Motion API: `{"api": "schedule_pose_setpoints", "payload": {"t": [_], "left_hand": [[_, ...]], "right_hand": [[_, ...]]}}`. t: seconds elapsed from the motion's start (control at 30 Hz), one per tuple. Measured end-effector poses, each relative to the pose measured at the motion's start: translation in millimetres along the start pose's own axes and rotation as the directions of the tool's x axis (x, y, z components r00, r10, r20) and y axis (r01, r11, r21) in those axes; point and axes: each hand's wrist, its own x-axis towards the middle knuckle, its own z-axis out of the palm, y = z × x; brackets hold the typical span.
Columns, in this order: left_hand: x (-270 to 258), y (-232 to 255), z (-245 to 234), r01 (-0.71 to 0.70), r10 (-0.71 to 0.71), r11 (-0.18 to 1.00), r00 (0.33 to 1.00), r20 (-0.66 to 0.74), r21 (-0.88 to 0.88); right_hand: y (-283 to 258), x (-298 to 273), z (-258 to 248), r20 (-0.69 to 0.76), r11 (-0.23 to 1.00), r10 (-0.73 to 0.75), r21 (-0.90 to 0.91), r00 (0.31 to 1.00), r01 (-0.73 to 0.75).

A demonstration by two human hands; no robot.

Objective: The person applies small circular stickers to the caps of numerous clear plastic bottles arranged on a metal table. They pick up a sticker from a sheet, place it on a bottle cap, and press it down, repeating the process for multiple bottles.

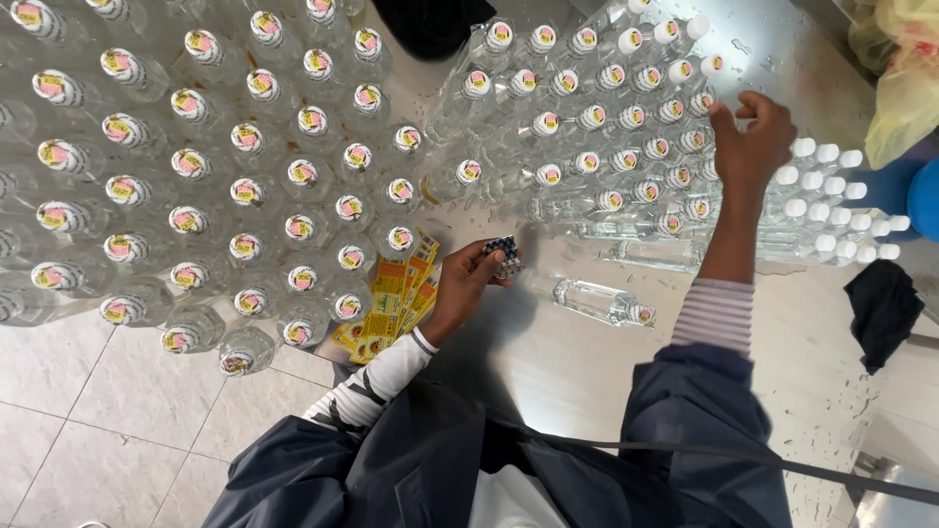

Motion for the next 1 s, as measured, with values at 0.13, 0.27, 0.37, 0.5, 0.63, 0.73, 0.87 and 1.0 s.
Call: {"api": "schedule_pose_setpoints", "payload": {"t": [0.13, 0.27, 0.37, 0.5, 0.63, 0.73, 0.87, 1.0], "left_hand": [[-3.9, -2.0, 10.8, 0.012, -0.011, 0.994, 1.000, 0.008, -0.110], [-9.1, -8.5, 26.8, 0.012, 0.004, 0.985, 0.996, 0.091, -0.170], [-14.1, -22.6, 27.2, 0.053, -0.033, 0.990, 0.988, 0.151, -0.130], [-21.8, -34.3, 26.2, 0.101, -0.076, 0.986, 0.979, 0.188, -0.130], [-27.7, -38.8, 29.3, 0.097, -0.072, 0.989, 0.975, 0.213, -0.112], [-33.7, -40.2, 32.2, 0.084, -0.062, 0.992, 0.976, 0.211, -0.098], [-43.4, -26.1, 35.5, 0.063, -0.040, 0.992, 0.979, 0.198, -0.112], [-43.6, -13.3, 22.7, 0.046, -0.031, 0.996, 0.982, 0.186, -0.081]], "right_hand": [[-46.9, -114.6, -19.5, -0.044, 0.907, -0.186, 0.375, 0.981, 0.189], [-83.8, -231.5, 3.0, 0.341, 0.760, -0.168, 0.642, 0.925, -0.099], [-107.9, -278.6, 16.2, 0.362, 0.661, -0.077, 0.716, 0.929, -0.224], [-107.5, -301.9, 16.4, 0.249, 0.565, -0.020, 0.802, 0.968, -0.195], [-103.9, -313.8, 7.6, 0.202, 0.555, 0.004, 0.814, 0.979, -0.170], [-94.6, -318.0, 5.8, 0.191, 0.510, 0.038, 0.840, 0.981, -0.184], [-70.4, -299.7, -4.2, 0.187, 0.460, 0.090, 0.863, 0.978, -0.208], [-45.3, -221.2, -44.3, 0.112, 0.545, 0.060, 0.829, 0.992, -0.127]]}}
